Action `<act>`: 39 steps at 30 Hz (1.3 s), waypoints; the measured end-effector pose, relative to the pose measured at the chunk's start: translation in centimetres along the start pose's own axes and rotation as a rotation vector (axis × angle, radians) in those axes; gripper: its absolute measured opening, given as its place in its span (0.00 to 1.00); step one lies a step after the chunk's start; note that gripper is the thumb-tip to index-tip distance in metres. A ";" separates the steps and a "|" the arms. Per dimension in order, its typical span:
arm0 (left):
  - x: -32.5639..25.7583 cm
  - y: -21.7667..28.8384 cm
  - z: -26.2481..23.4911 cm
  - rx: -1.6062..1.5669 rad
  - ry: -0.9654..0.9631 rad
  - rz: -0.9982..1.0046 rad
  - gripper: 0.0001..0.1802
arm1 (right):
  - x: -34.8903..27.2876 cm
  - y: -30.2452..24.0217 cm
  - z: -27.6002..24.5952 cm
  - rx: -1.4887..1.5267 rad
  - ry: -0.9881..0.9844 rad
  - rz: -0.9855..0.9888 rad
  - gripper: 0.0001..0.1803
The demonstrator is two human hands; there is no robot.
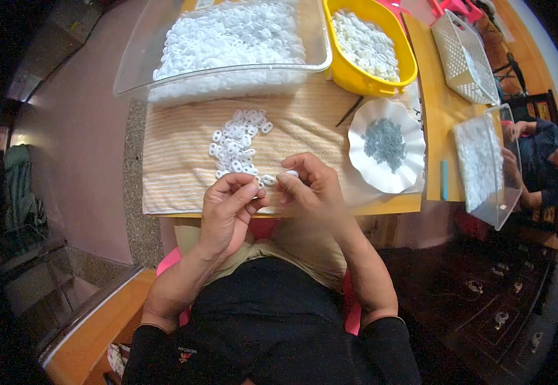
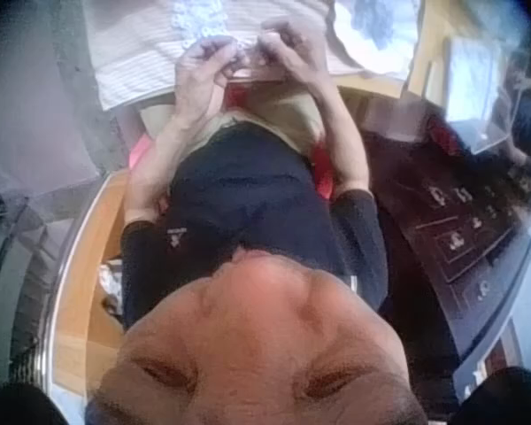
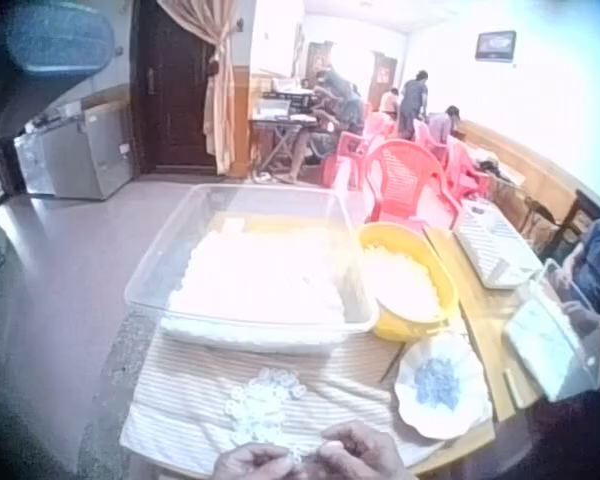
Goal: Assembling small hardware by inserting metal pins into white plastic components.
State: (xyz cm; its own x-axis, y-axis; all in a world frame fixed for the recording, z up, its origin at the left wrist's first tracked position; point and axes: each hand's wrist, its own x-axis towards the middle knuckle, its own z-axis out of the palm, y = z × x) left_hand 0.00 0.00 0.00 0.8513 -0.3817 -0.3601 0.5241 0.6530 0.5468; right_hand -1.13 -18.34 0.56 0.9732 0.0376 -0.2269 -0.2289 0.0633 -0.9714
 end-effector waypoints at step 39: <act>1.1 2.7 -0.7 -0.028 0.097 0.136 0.07 | 5.8 -3.6 3.1 -1.169 -0.153 -0.339 0.11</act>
State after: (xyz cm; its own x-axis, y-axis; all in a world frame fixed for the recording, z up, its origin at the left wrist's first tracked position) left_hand 2.32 1.79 0.59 0.9069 -0.2247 -0.3564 0.4024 0.7128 0.5745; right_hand 5.28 -15.27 2.97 0.9488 0.3154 -0.0165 0.2699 -0.8370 -0.4760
